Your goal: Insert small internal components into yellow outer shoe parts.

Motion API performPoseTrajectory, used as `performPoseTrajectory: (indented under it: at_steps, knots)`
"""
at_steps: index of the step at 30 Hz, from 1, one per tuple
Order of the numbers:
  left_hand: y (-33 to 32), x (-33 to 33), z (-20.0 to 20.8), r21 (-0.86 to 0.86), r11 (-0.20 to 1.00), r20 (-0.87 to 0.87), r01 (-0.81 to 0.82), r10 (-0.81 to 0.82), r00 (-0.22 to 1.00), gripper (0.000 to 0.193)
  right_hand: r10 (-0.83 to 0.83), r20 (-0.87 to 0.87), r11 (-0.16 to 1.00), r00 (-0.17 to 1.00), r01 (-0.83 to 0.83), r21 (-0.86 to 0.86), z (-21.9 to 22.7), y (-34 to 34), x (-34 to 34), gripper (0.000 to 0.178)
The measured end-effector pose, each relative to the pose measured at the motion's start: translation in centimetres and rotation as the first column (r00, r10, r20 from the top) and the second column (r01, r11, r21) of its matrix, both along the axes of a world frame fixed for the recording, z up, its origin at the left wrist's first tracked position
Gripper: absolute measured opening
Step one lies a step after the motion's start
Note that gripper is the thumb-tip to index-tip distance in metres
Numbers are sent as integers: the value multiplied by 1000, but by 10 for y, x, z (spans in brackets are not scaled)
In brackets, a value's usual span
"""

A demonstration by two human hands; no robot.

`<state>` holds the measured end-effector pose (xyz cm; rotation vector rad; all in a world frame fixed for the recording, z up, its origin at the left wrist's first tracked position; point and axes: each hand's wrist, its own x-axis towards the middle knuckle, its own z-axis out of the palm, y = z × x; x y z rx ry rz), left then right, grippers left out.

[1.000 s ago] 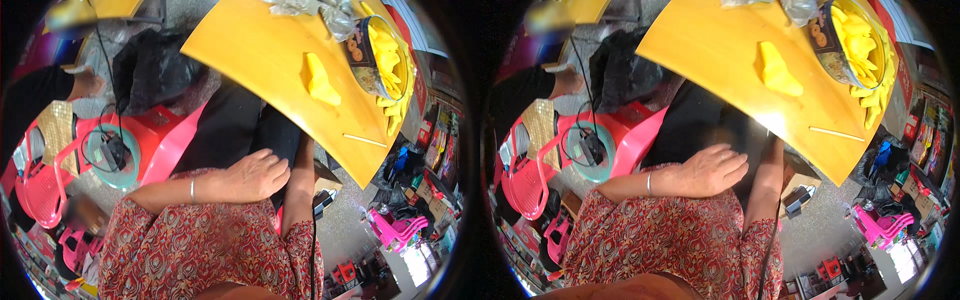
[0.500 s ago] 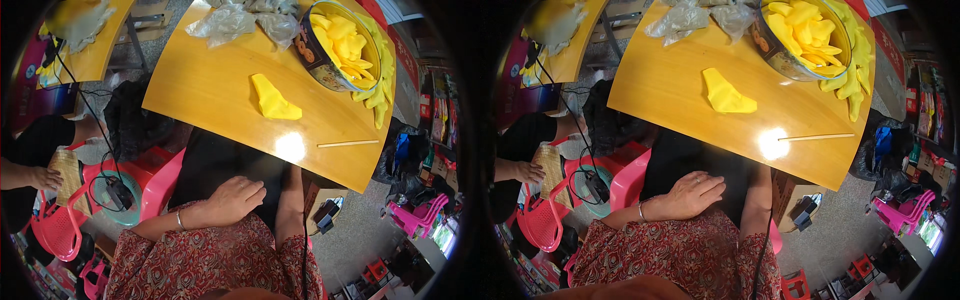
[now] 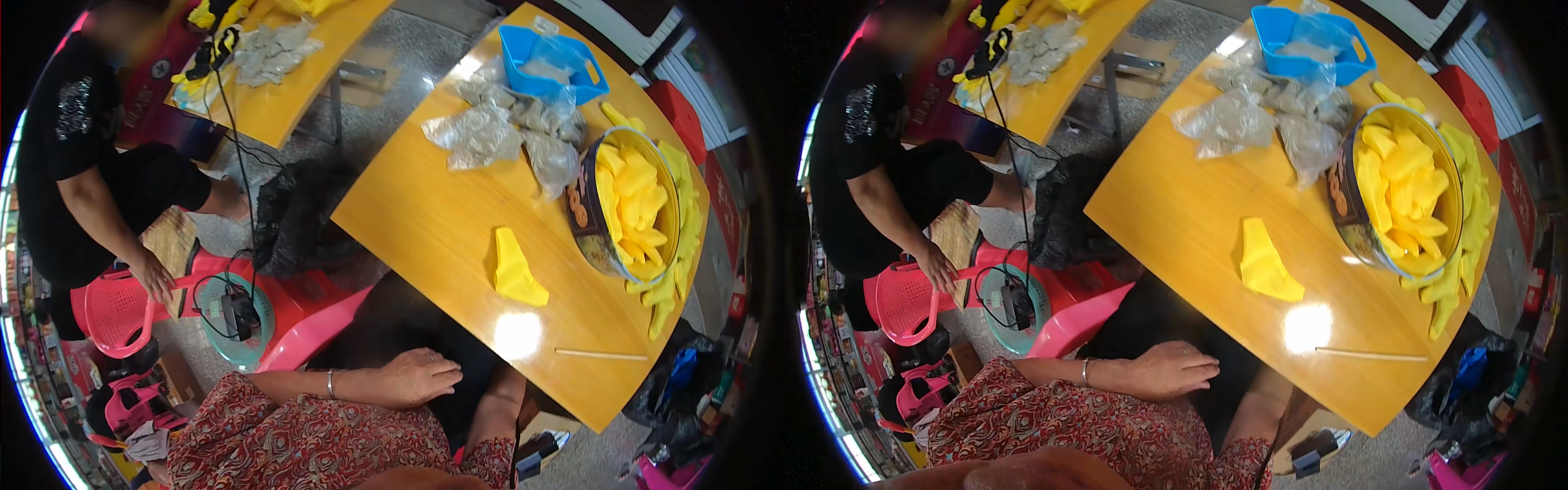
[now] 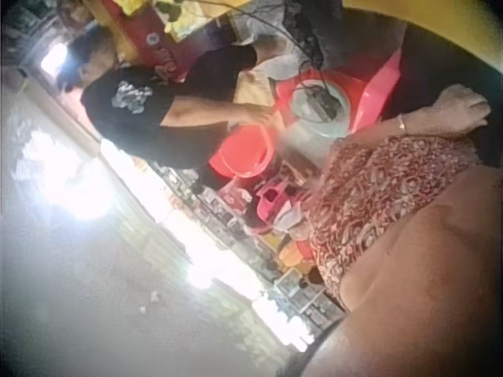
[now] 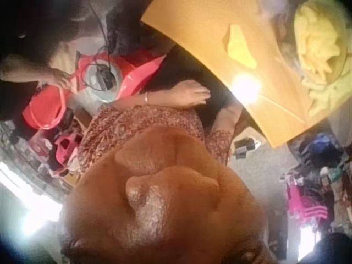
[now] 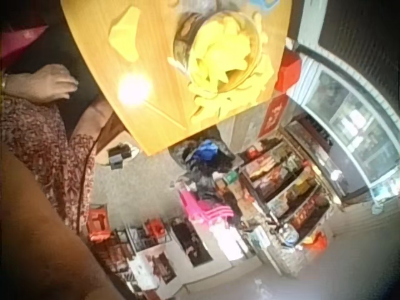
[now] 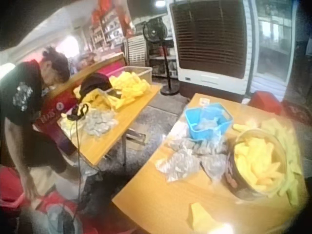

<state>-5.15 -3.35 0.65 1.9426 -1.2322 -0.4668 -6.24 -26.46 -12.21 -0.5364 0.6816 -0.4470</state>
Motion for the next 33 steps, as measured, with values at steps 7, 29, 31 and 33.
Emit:
performPoseTrajectory:
  at_steps: [7, 29, 31, 33]
  knots:
    - [-1, -2, -8, 57, 998, -89, -16, 21, 996, 30, -8, 17, 998, 1000, 7, 63, 12, -3, -5, 35]
    - [-7, 23, -25, -58, 882, -895, -467, 161, 416, 41, 90, 62, 963, 994, -72, -259, 71, 30, -33, 33]
    - [-9, 27, -21, 72, 882, -959, -466, 189, 210, 42, 183, 20, 942, 983, -170, -288, 83, 50, -27, 27]
    - [-3, 24, -25, 11, 892, -995, -452, 55, 85, 35, 237, -6, 927, 972, -228, -298, 91, 68, -26, 32]
